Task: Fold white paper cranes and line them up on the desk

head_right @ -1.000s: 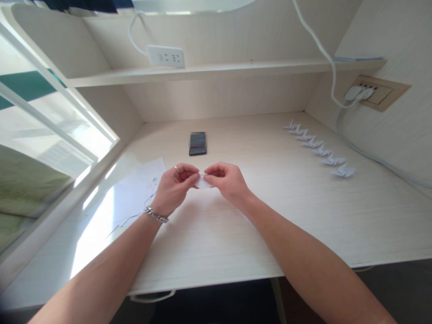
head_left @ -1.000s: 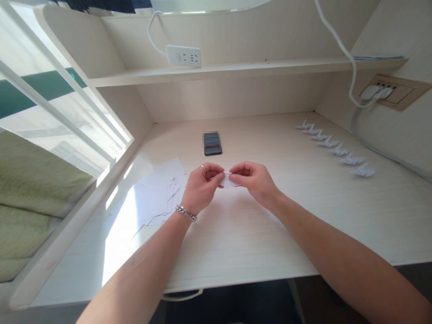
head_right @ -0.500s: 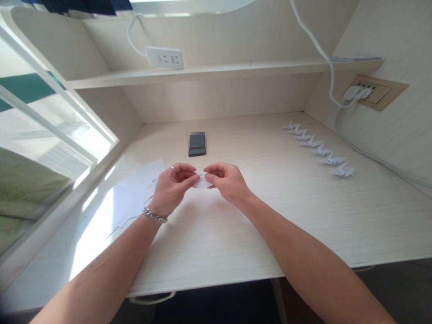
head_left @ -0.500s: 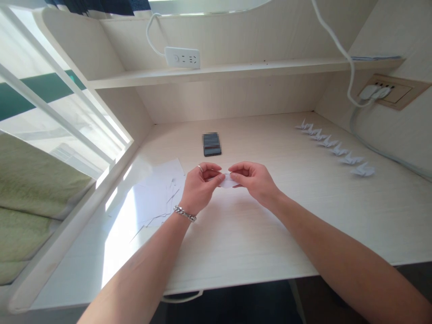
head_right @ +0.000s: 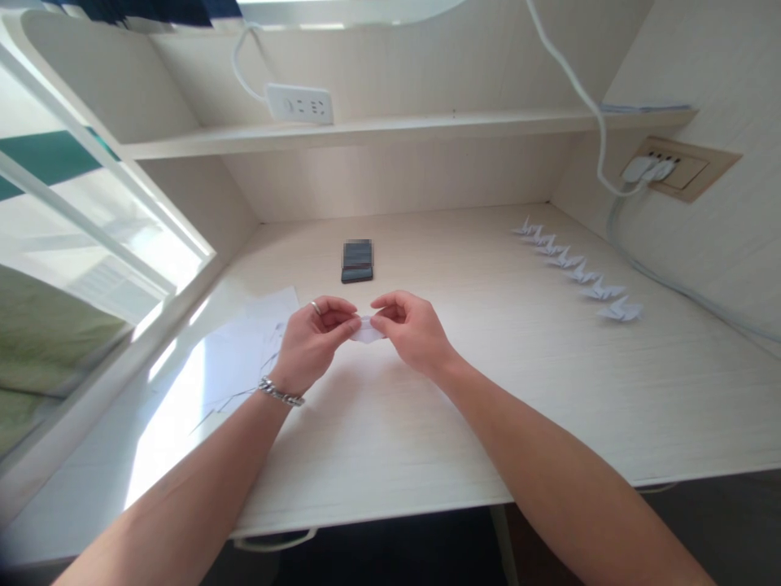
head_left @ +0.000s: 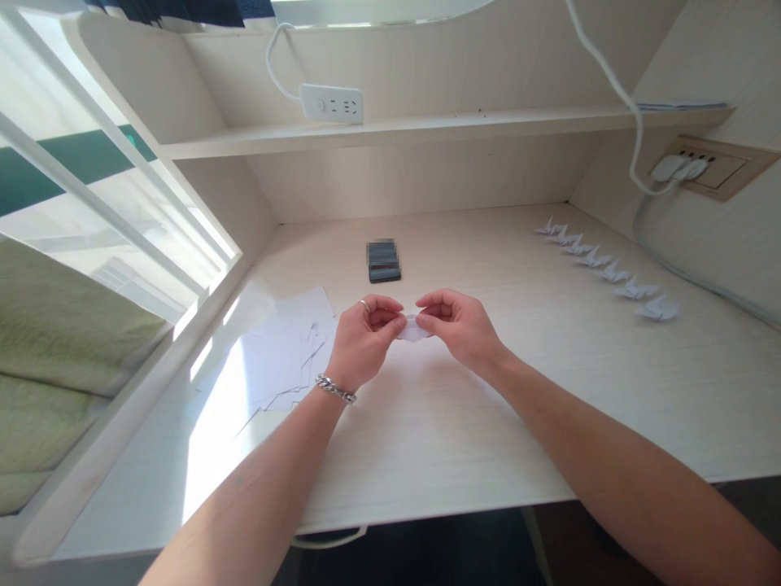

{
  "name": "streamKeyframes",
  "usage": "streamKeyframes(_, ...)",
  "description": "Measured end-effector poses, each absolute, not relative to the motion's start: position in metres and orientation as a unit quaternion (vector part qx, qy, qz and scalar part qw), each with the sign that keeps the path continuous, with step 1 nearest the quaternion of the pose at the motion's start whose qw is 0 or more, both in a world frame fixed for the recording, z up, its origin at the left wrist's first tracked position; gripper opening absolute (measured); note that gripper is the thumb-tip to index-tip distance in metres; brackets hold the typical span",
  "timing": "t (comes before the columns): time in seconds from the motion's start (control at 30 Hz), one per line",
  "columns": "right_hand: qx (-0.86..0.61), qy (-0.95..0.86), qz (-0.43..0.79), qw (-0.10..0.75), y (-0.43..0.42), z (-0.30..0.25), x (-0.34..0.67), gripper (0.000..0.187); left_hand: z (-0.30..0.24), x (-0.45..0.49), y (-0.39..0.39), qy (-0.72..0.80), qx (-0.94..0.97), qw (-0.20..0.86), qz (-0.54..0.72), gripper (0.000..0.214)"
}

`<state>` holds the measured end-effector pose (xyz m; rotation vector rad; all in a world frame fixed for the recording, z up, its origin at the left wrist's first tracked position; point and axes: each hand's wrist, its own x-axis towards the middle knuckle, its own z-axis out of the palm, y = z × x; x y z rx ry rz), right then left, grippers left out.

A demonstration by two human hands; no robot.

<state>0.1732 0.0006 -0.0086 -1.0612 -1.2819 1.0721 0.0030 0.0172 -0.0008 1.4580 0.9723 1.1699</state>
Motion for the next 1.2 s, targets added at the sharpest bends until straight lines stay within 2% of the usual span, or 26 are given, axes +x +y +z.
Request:
streamKeyframes(0.3,-0.478,-0.596,0.405,0.502,-0.003,-0.005,0.175,0.018,0.001,0.002,0.018,0.395,0.642,0.503,0.423,0.018)
streamKeyframes(0.7,-0.471,-0.577,0.413,0.523,0.000,-0.006,0.179,0.017,0.002,0.000,0.018,0.397,0.643,0.495,0.429,0.021)
streamKeyframes(0.83,-0.482,-0.607,0.391,0.496,-0.002,-0.006,0.178,0.019,-0.001,0.002,0.016,0.393,0.674,0.465,0.418,0.017)
streamKeyframes(0.97,-0.490,-0.624,0.384,0.472,-0.002,-0.005,0.180,0.013,0.001,0.002,0.015,0.397,0.674,0.464,0.416,0.015)
streamKeyframes(1.07,-0.480,-0.607,0.412,0.480,0.002,-0.004,0.183,0.013,0.004,0.001,0.016,0.402,0.655,0.476,0.427,0.016)
streamKeyframes(1.2,-0.467,-0.571,0.473,0.482,0.004,-0.003,0.186,0.023,0.005,-0.001,0.017,0.409,0.643,0.484,0.430,0.017)
